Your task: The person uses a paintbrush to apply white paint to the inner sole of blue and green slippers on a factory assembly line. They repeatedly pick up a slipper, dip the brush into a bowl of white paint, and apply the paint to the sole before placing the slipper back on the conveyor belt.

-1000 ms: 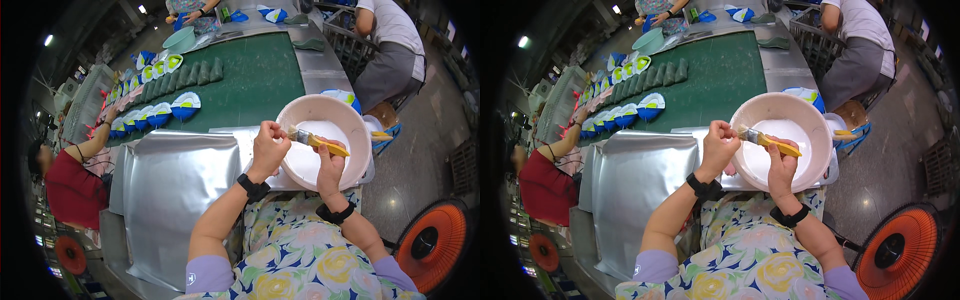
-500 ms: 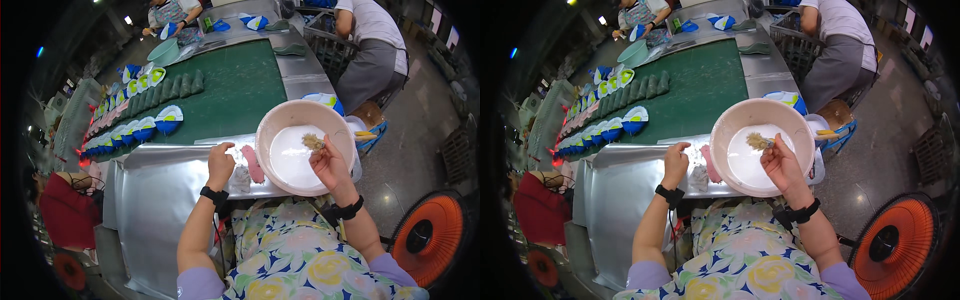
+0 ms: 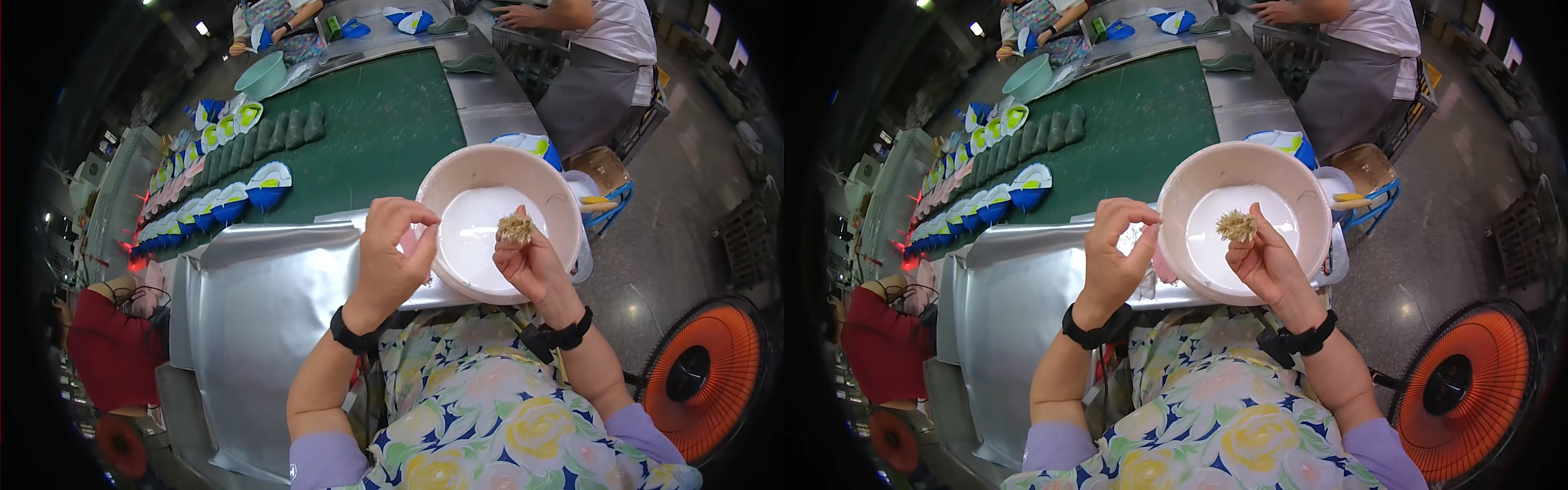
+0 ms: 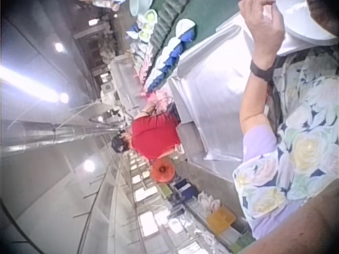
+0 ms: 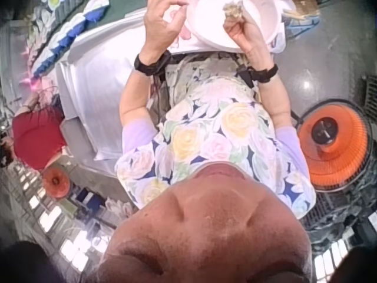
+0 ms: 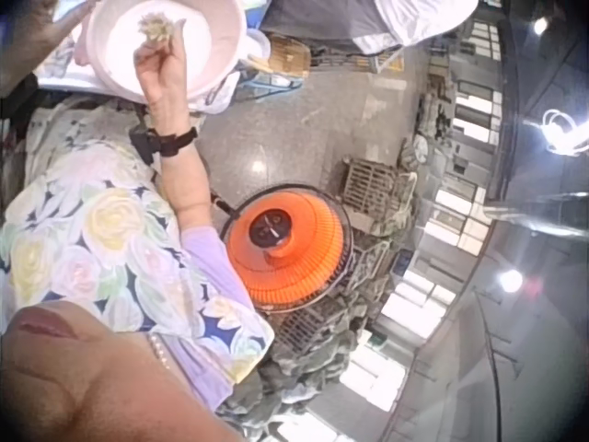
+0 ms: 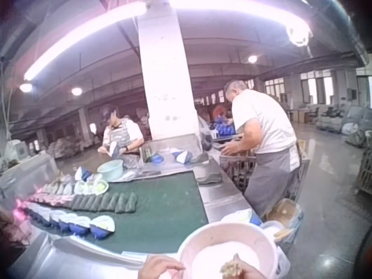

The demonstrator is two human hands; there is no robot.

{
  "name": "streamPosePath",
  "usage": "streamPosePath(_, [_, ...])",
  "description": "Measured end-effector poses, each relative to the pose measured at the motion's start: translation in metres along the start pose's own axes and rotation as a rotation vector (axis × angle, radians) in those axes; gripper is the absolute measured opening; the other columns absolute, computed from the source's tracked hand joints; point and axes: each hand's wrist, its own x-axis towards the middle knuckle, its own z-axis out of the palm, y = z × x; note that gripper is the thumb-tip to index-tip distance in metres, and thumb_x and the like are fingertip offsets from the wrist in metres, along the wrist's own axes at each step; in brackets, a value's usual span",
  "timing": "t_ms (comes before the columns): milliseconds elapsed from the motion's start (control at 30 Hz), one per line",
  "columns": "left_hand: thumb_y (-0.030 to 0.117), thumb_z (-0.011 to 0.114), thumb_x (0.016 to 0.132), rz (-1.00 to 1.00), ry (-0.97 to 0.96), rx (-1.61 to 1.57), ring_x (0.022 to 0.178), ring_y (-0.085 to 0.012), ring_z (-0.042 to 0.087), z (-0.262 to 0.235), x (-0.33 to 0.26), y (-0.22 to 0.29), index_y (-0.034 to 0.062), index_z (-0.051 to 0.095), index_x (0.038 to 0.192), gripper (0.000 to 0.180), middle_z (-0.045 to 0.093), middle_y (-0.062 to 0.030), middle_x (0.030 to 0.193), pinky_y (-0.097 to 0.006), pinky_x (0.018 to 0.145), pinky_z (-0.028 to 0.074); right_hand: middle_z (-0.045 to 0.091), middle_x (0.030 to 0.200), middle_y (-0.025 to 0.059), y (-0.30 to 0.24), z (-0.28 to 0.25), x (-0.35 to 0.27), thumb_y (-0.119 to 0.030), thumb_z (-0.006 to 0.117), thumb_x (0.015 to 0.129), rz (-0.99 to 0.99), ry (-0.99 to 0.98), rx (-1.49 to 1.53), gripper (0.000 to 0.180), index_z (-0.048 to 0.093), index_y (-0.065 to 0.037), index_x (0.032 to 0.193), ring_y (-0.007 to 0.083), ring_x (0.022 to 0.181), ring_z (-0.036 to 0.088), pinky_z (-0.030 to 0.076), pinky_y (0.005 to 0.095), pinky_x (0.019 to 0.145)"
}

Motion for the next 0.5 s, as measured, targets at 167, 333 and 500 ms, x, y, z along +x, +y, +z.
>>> streamPosePath(167, [-0.002, 0.063, 0.078, -0.049, 0.021, -0.078, 0.092, -0.0256, 0.061, 0.009, 0.002, 0.009, 0.0063, 0.066, 0.095, 0.019, 0.068, -0.0062, 0.092, -0.037, 0.084, 0.047, 0.065, 0.089, 0.0034, 0.001, -0.001, 0.002, -0.034, 0.059, 0.100, 0.005, 0.028, -0.082, 0.027, 0.059, -0.007, 0.103, 0.0094, 0.071, 0.062, 0.053, 0.0219, 0.058])
streamPosePath(333, [-0.005, 0.060, 0.085, -0.003, 0.023, 0.007, 0.088, -0.0208, 0.066, 0.009, 0.005, 0.008, 0.0018, 0.066, 0.100, 0.018, 0.067, -0.0090, 0.093, -0.030, 0.080, 0.050, 0.067, 0.097, 0.0053, 0.000, -0.002, 0.001, -0.033, 0.059, 0.100, -0.041, 0.048, -0.137, 0.026, 0.059, -0.008, 0.106, 0.0134, 0.083, 0.068, 0.058, 0.0248, 0.061])
streamPosePath(500, [-0.005, 0.061, 0.084, -0.076, -0.009, 0.000, 0.087, -0.0208, 0.064, 0.005, 0.003, 0.004, 0.0018, 0.067, 0.096, 0.015, 0.068, -0.0090, 0.093, -0.031, 0.080, 0.050, 0.066, 0.102, 0.0055, 0.006, 0.007, -0.002, -0.034, 0.059, 0.099, -0.133, 0.134, -0.263, 0.029, 0.059, -0.008, 0.110, 0.0139, 0.091, 0.068, 0.059, 0.0270, 0.070])
